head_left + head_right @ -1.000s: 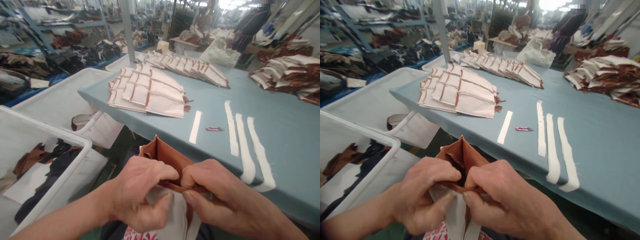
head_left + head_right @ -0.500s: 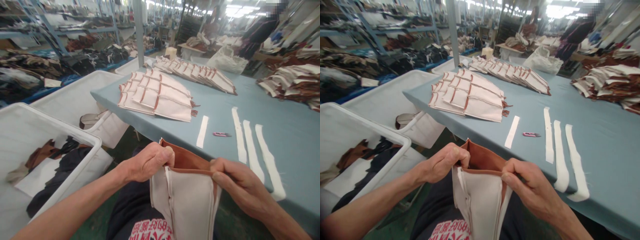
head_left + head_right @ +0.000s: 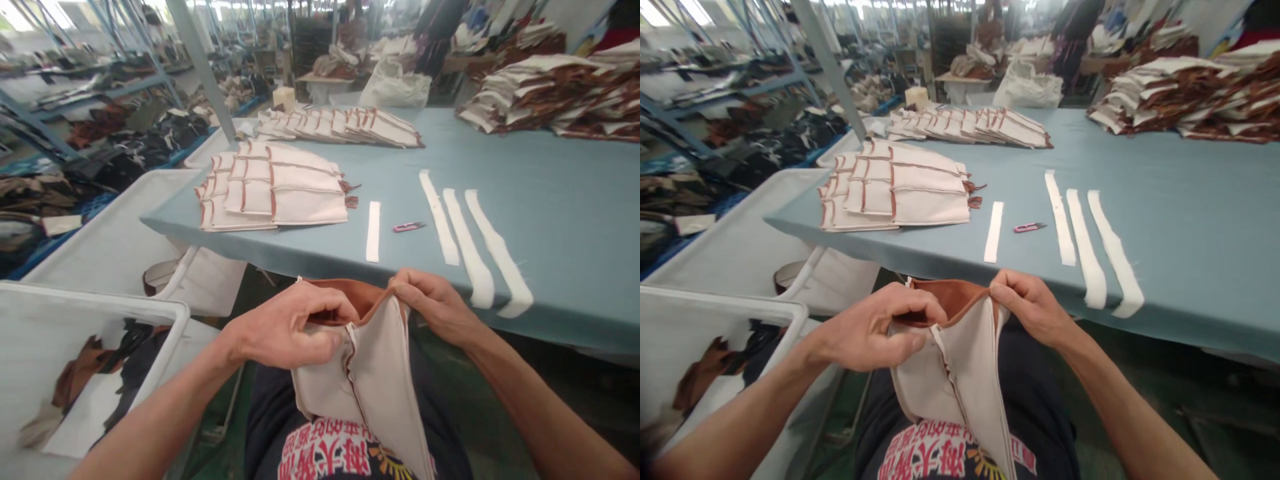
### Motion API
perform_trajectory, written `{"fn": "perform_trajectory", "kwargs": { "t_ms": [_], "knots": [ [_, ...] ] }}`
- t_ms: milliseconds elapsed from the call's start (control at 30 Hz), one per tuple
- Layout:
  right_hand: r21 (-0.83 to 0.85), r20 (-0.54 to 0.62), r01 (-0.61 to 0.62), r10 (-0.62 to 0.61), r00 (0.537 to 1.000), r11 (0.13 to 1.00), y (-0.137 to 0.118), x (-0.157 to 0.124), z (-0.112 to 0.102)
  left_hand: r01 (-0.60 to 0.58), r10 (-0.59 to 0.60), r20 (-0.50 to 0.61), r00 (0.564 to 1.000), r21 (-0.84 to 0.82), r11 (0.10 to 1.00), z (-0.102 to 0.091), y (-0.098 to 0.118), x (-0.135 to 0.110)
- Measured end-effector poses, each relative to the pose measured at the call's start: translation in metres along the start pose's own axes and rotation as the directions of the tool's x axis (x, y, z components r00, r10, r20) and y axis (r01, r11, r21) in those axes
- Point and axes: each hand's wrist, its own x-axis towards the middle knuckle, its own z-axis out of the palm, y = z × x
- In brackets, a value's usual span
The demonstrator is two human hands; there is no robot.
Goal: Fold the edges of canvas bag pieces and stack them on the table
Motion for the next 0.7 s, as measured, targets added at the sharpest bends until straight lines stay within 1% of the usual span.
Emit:
{"fn": "perform_trajectory", "kwargs": {
  "t_ms": [100, 233, 300, 367, 433, 500, 600, 633, 700],
  "knots": [
    [0.04, 0.011, 0.011, -0.012, 1.0, 0.999, 0.005, 0.005, 0.002, 0.051, -0.052, -0.025, 0.998, -0.027, 0.998, 0.001, 0.003, 0.003],
    [0.083, 0.026, 0.016, -0.018, 0.999, 0.996, 0.013, 0.008, 0.003, 0.155, -0.162, -0.051, 0.985, -0.126, 0.98, 0.005, -0.002, 0.002],
    [0.083, 0.018, 0.015, -0.016, 1.0, 0.996, 0.015, 0.008, 0.003, 0.195, -0.21, -0.083, 0.974, -0.163, 0.967, 0.007, -0.005, 0.001],
    [0.078, 0.008, 0.015, -0.016, 1.0, 0.997, 0.016, 0.009, 0.003, 0.212, -0.233, -0.121, 0.965, -0.165, 0.963, 0.008, -0.006, 0.002],
    [0.058, 0.008, 0.019, -0.02, 1.0, 0.998, 0.016, 0.009, 0.001, 0.216, -0.228, -0.147, 0.962, -0.094, 0.972, 0.01, -0.004, 0.002],
    [0.01, 0.017, 0.024, -0.025, 1.0, 1.0, 0.014, 0.008, -0.002, 0.214, -0.199, -0.174, 0.964, 0.069, 0.974, 0.013, 0.002, 0.001],
    [-0.141, 0.061, 0.061, -0.053, 0.997, 0.988, 0.004, 0.006, -0.007, 0.212, -0.143, -0.221, 0.965, 0.332, 0.919, 0.018, 0.013, -0.001],
    [-0.209, 0.08, 0.098, -0.082, 0.993, 0.973, -0.001, 0.004, -0.008, 0.208, -0.129, -0.225, 0.966, 0.378, 0.902, 0.02, 0.016, -0.001],
    [-0.342, 0.122, 0.22, -0.189, 0.974, 0.914, -0.014, 0.002, -0.009, 0.195, -0.116, -0.213, 0.97, 0.395, 0.898, 0.022, 0.02, -0.001]
  ]
}}
